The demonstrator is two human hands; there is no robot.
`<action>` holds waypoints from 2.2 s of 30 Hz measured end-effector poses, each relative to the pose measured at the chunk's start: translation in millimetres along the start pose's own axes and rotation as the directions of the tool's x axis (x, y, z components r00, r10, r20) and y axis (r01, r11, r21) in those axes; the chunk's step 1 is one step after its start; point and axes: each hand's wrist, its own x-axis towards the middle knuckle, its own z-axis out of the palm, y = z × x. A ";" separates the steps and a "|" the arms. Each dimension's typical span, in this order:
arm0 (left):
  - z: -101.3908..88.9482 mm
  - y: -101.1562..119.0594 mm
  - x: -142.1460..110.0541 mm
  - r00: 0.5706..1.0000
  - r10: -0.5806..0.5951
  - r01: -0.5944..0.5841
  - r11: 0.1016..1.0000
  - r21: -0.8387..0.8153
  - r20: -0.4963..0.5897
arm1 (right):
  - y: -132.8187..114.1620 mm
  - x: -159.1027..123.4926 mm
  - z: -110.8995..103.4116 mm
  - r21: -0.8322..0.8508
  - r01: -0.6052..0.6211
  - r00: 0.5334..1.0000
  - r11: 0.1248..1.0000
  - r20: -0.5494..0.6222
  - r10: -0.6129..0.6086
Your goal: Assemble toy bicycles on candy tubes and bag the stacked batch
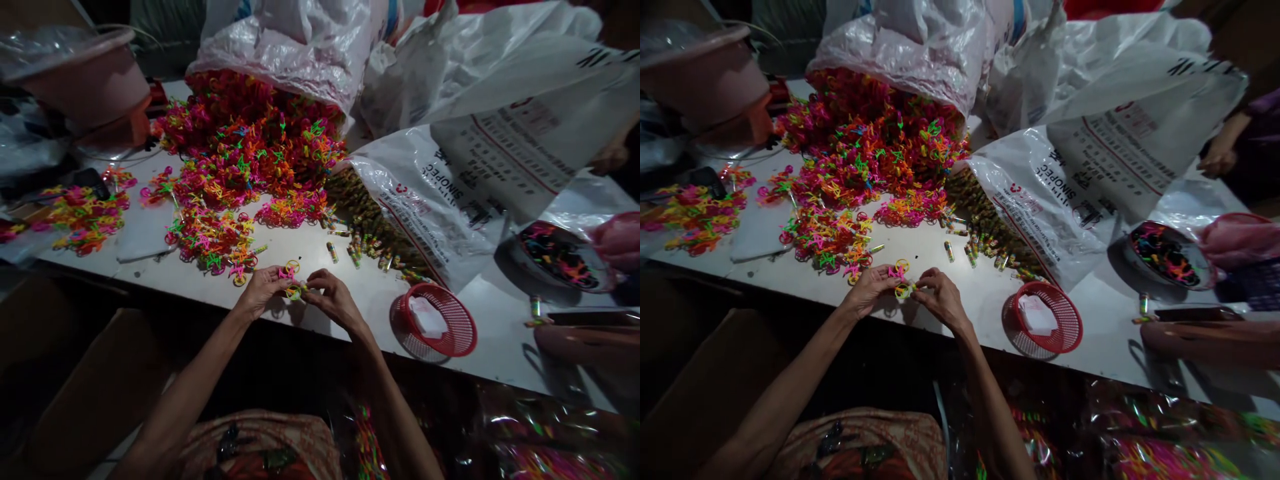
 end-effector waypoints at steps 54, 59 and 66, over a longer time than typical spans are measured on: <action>-24.8 -7.2 -11.8 0.999 -0.006 0.002 0.997 0.071 0.053 | -11.2 0.0 38.5 0.444 -0.166 0.984 0.880 0.018 0.176; -30.2 11.8 -18.3 0.997 -0.016 0.010 0.996 0.092 0.070 | -16.3 12.3 51.1 0.479 -0.125 0.990 0.869 0.002 0.141; -29.9 21.7 -18.4 0.997 -0.033 0.027 0.996 0.090 0.067 | -17.7 18.6 58.5 0.452 -0.064 0.997 0.890 -0.015 0.079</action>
